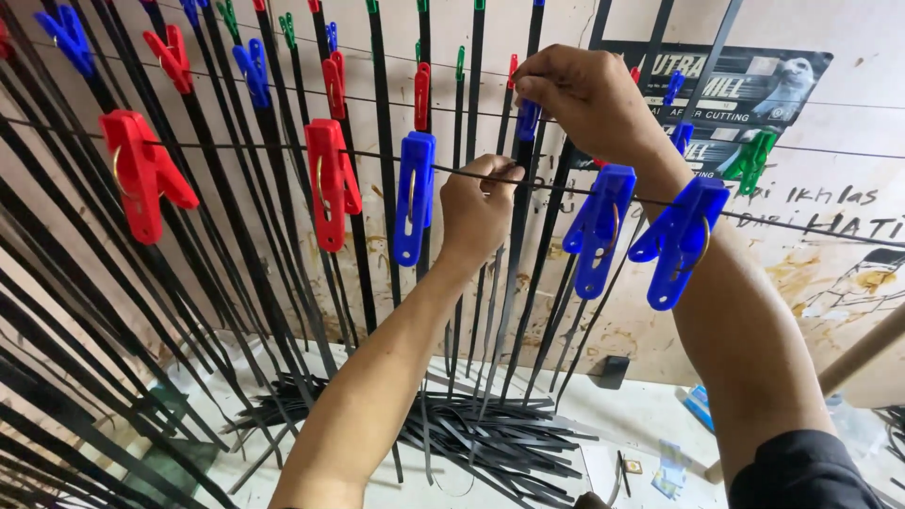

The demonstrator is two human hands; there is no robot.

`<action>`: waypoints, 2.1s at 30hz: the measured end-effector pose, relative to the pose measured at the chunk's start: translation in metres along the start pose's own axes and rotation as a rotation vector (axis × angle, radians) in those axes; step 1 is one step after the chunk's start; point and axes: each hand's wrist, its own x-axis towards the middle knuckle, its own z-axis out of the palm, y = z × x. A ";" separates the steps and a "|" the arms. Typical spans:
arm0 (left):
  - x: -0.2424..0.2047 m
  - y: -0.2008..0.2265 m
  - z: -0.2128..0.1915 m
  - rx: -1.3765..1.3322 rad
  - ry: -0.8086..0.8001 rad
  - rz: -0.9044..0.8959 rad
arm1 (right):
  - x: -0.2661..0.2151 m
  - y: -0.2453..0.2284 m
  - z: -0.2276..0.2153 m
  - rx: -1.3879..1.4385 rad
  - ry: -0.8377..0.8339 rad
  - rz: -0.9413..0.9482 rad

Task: The person repeatedly picks up black rubber strips, presses them into a small mold on a blue container to shape them, and then hangs the shaped strips on a wall rack using colorful clothespins. The process is repeated for multiple strips.

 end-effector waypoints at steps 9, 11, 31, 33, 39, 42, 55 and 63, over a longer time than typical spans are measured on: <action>0.003 -0.001 0.000 -0.063 0.004 0.024 | -0.002 0.003 -0.001 -0.069 -0.024 -0.084; 0.003 0.000 -0.001 -0.040 0.003 0.019 | -0.002 0.004 -0.003 -0.075 -0.043 -0.091; -0.042 0.007 -0.016 0.140 -0.005 0.063 | -0.010 -0.004 -0.006 -0.078 -0.050 -0.141; -0.061 0.014 -0.021 0.118 -0.046 0.055 | -0.018 -0.007 -0.008 -0.198 0.050 -0.155; -0.120 -0.005 -0.030 -0.059 -0.149 0.009 | -0.081 -0.051 0.010 0.186 0.202 -0.027; -0.153 -0.012 -0.034 -0.070 -0.135 0.157 | -0.130 -0.039 0.032 -0.150 0.276 -0.147; -0.286 -0.055 -0.055 -0.166 -0.224 -0.211 | -0.265 -0.147 0.097 0.015 0.331 0.117; -0.329 -0.064 -0.062 -0.153 -0.217 -0.362 | -0.306 -0.167 0.118 0.093 0.335 0.219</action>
